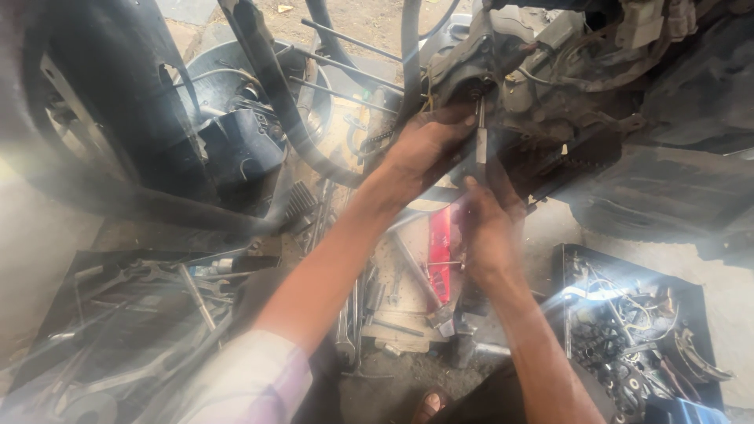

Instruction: The person removes a metal part from the motorcycle engine and then uses a tool and their hands to manipulate internal engine components while an assistant holds parts in place.

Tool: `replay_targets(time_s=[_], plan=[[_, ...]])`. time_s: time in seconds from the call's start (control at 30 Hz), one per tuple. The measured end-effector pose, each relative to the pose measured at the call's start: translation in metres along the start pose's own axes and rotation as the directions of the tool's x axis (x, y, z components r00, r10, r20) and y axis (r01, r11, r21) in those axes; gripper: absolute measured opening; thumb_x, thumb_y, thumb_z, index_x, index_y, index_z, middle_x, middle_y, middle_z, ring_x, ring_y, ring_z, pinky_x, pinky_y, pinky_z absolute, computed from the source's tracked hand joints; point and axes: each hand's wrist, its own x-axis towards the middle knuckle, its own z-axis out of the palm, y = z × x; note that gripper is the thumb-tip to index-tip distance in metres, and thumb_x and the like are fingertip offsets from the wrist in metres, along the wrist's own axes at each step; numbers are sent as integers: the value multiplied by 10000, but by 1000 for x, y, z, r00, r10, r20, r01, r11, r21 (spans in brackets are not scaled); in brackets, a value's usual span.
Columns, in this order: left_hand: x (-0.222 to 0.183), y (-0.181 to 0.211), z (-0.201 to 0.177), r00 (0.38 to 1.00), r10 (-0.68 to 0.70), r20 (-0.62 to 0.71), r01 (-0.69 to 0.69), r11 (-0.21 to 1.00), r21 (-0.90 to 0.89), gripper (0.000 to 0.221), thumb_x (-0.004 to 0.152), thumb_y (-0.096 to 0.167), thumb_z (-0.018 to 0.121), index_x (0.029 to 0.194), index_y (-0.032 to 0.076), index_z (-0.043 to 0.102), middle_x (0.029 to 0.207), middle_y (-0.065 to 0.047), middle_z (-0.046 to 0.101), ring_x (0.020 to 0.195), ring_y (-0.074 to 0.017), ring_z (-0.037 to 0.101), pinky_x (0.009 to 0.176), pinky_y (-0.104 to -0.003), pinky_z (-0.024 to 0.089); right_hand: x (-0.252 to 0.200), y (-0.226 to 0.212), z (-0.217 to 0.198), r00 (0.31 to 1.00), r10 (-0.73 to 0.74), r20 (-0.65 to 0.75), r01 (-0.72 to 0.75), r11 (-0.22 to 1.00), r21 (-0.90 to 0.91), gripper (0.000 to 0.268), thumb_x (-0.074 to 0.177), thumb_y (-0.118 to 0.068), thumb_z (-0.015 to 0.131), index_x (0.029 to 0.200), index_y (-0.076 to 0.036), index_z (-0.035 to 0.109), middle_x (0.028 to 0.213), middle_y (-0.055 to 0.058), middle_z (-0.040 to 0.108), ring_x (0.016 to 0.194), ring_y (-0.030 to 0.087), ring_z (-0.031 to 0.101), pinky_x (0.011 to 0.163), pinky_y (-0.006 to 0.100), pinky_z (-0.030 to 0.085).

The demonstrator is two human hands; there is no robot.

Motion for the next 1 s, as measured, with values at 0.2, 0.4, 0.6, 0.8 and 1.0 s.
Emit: replay_targets(time_s=[0.2,0.4,0.6,0.8,1.0], plan=[[-2,-1,1,999,4,-34,-1,997,83,353,993,44,632,1337,-37,628,1079,-84,704,925,-148,656,830,-282,535,1,0,-6,998,-55,31,57,995,-85,492,967,-156,628,1448,-72,569,656,-50,522,547,39,458,444,217,378],[-7,5,8,999,13,-31,-11,999,42,361,970,39,658,1317,-52,626,1096,-101,719,965,-169,685,882,-292,580,8,10,-16,994,50,99,-78,950,304,307,986,-96,626,1267,9,565,863,41,671,676,126,625,569,262,489],[-9,6,13,1000,17,-21,-16,998,53,384,954,47,663,1325,-46,622,1141,-121,722,1017,-190,694,948,-300,589,11,-13,-17,988,-132,79,114,973,203,320,986,-71,647,1302,-30,613,1024,35,684,832,112,628,722,264,516],[-12,7,8,997,78,-8,-77,993,87,381,975,105,664,1328,-38,635,1201,-140,730,1101,-222,699,1030,-340,569,-4,-15,-19,993,-1,117,-44,922,384,282,987,-100,607,1262,-40,624,1020,95,686,849,207,620,737,409,479],[-8,3,9,998,-10,-59,4,995,-98,444,1004,283,664,1323,-25,637,1231,-139,710,1134,-252,679,1025,-370,557,-23,-33,-12,939,98,330,-274,792,545,282,1041,-149,423,1163,21,612,1097,183,710,991,293,677,989,560,538]])
